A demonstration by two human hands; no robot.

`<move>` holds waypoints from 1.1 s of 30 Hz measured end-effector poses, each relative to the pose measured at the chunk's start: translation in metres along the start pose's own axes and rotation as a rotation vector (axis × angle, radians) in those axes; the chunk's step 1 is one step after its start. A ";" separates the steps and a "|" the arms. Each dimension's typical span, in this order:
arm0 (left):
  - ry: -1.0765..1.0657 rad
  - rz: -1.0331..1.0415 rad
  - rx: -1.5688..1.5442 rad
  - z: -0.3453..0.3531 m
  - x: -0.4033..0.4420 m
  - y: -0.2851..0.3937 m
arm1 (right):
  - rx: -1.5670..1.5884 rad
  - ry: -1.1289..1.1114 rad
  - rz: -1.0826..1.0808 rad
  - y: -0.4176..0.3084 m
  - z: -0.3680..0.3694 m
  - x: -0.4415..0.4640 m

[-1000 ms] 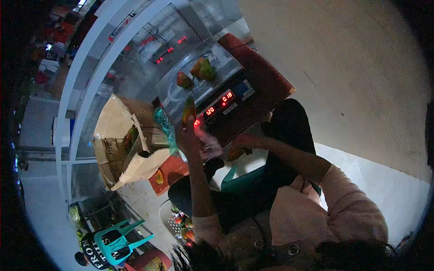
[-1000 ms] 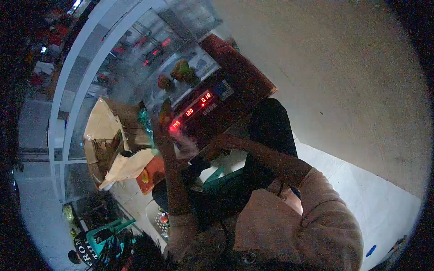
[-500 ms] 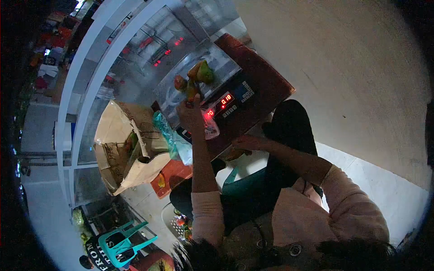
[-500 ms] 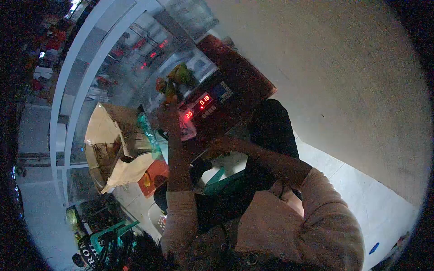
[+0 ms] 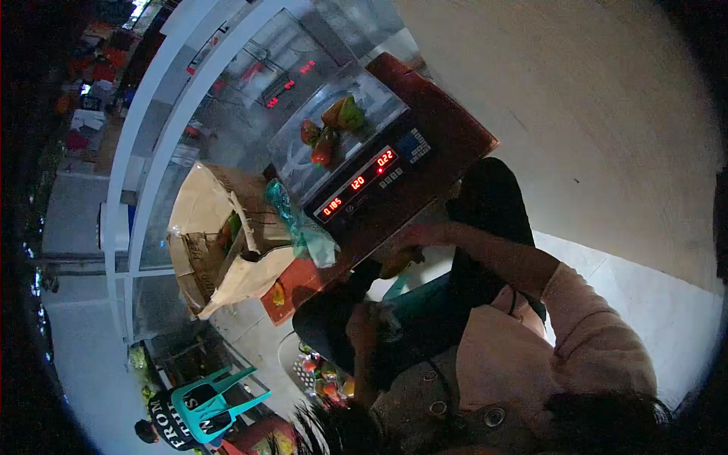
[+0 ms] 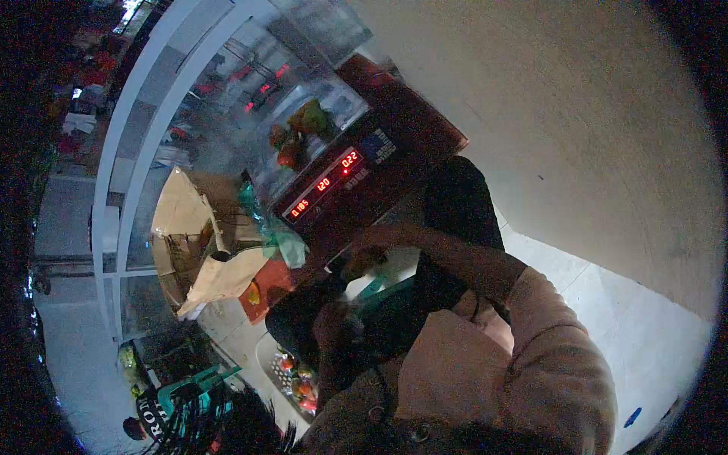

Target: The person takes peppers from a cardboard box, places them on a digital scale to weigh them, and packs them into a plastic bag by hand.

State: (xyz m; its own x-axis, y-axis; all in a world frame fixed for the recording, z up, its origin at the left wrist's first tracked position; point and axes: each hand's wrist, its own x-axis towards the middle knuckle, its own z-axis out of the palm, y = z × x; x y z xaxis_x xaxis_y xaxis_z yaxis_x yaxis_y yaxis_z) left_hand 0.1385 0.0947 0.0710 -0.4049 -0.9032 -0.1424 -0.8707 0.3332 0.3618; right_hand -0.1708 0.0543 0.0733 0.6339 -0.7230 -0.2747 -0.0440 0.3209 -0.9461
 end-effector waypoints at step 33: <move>0.254 -0.062 -0.845 -0.057 0.166 0.052 | -0.738 1.350 -0.546 -0.121 -0.046 0.034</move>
State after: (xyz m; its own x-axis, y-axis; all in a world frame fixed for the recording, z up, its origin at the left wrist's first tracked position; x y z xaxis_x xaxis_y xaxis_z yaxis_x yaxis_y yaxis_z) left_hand 0.0425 -0.0530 0.1186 -0.2019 -0.9793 -0.0115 -0.3511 0.0614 0.9343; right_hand -0.1799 -0.0373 0.1709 -0.3827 -0.7535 0.5345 -0.6444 -0.1968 -0.7389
